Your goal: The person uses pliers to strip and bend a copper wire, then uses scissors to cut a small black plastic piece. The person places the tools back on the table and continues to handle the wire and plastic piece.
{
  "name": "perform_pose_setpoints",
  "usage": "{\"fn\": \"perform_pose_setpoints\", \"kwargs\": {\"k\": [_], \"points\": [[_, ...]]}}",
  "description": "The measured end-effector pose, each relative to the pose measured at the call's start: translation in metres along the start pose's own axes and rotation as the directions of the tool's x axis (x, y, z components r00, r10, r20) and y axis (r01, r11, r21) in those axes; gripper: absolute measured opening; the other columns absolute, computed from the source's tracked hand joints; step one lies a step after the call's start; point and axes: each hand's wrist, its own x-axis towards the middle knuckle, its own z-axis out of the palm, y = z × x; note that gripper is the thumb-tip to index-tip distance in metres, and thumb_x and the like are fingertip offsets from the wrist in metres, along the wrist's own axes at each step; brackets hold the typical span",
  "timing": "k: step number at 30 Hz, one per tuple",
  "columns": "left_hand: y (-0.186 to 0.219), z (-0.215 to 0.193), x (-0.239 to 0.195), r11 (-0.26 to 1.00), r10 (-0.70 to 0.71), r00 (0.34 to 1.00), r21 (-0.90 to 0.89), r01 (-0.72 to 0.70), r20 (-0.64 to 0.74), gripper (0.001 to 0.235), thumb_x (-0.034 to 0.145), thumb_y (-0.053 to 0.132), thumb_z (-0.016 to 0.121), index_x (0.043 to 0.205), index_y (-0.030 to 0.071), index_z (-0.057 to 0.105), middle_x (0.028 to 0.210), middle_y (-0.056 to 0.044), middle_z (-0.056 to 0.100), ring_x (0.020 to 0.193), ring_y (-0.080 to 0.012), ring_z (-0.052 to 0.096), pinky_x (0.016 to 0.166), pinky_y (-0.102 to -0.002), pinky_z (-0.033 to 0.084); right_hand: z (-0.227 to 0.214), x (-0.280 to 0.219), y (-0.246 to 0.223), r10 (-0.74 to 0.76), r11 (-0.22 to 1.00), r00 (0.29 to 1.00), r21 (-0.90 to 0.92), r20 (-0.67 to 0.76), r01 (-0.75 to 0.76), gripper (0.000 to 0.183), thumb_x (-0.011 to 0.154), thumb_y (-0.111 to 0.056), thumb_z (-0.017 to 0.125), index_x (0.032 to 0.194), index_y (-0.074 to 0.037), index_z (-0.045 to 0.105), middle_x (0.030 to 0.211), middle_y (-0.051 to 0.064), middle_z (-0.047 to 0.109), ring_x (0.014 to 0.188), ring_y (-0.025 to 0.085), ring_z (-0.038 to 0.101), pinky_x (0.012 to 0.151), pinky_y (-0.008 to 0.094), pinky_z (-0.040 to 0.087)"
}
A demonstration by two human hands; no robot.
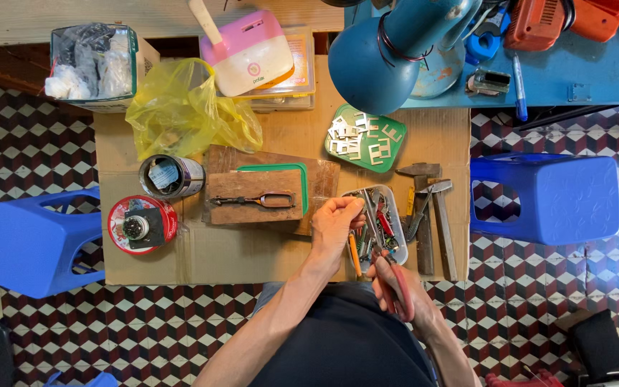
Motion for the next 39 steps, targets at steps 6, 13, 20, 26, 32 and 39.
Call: {"fn": "perform_pose_setpoints", "kwargs": {"k": [6, 13, 20, 26, 32, 39], "points": [[0.002, -0.007, 0.002, 0.999, -0.042, 0.998, -0.023, 0.043, 0.049, 0.023, 0.092, 0.017, 0.074, 0.106, -0.002, 0.071, 0.088, -0.007, 0.073, 0.076, -0.0115, 0.069, 0.072, -0.024, 0.059, 0.001, -0.005, 0.002, -0.058, 0.980, 0.994, 0.196, 0.092, 0.039, 0.068, 0.090, -0.068, 0.049, 0.105, -0.005, 0.066, 0.062, 0.000, 0.060, 0.048, 0.009, 0.059, 0.040, 0.021, 0.042], [0.001, -0.012, 0.007, 0.999, -0.046, 0.998, -0.018, 0.047, 0.046, 0.023, 0.092, 0.018, 0.073, 0.105, -0.001, 0.071, 0.088, -0.006, 0.072, 0.077, -0.0115, 0.069, 0.072, -0.024, 0.060, 0.005, -0.002, 0.003, -0.083, 0.969, 0.991, 0.240, 0.103, 0.056, 0.067, 0.090, -0.068, 0.050, 0.101, -0.003, 0.067, 0.062, 0.002, 0.060, 0.046, 0.010, 0.059, 0.041, 0.021, 0.047], [0.006, -0.014, 0.011, 0.994, -0.105, 0.994, -0.019, 0.105, 0.029, 0.023, 0.091, 0.018, 0.076, 0.105, 0.000, 0.072, 0.087, -0.006, 0.072, 0.074, -0.0111, 0.068, 0.072, -0.023, 0.059, 0.007, 0.004, 0.008, -0.097, 0.984, 0.993, 0.157, 0.072, 0.085, 0.064, 0.090, -0.065, 0.052, 0.098, -0.004, 0.067, 0.060, 0.002, 0.061, 0.044, 0.010, 0.061, 0.038, 0.022, 0.047], [0.010, -0.011, 0.010, 0.995, -0.093, 0.995, -0.029, 0.094, 0.016, 0.023, 0.090, 0.017, 0.077, 0.103, -0.001, 0.070, 0.086, -0.007, 0.072, 0.073, -0.0116, 0.068, 0.071, -0.024, 0.060, 0.007, 0.010, 0.010, -0.074, 0.994, 0.996, 0.083, 0.047, 0.070, 0.061, 0.091, -0.064, 0.053, 0.097, -0.005, 0.068, 0.056, 0.001, 0.059, 0.041, 0.009, 0.059, 0.034, 0.021, 0.044], [0.015, -0.009, 0.009, 0.996, -0.089, 0.996, -0.018, 0.089, 0.000, 0.022, 0.091, 0.016, 0.075, 0.104, -0.001, 0.071, 0.085, -0.006, 0.071, 0.073, -0.0098, 0.067, 0.070, -0.022, 0.059, 0.009, 0.012, 0.007, -0.050, 0.999, 0.999, 0.016, -0.007, 0.050, 0.060, 0.089, -0.062, 0.056, 0.096, -0.004, 0.069, 0.055, 0.002, 0.060, 0.040, 0.010, 0.059, 0.033, 0.021, 0.046], [0.013, -0.008, 0.011, 0.995, -0.095, 0.995, -0.019, 0.095, -0.003, 0.021, 0.092, 0.017, 0.074, 0.103, -0.001, 0.071, 0.084, -0.005, 0.070, 0.073, -0.0093, 0.066, 0.070, -0.022, 0.058, 0.011, 0.011, 0.005, -0.068, 0.997, 0.997, 0.038, -0.018, 0.069, 0.062, 0.089, -0.063, 0.058, 0.096, -0.003, 0.070, 0.054, 0.003, 0.059, 0.039, 0.010, 0.058, 0.033, 0.021, 0.045]]}}
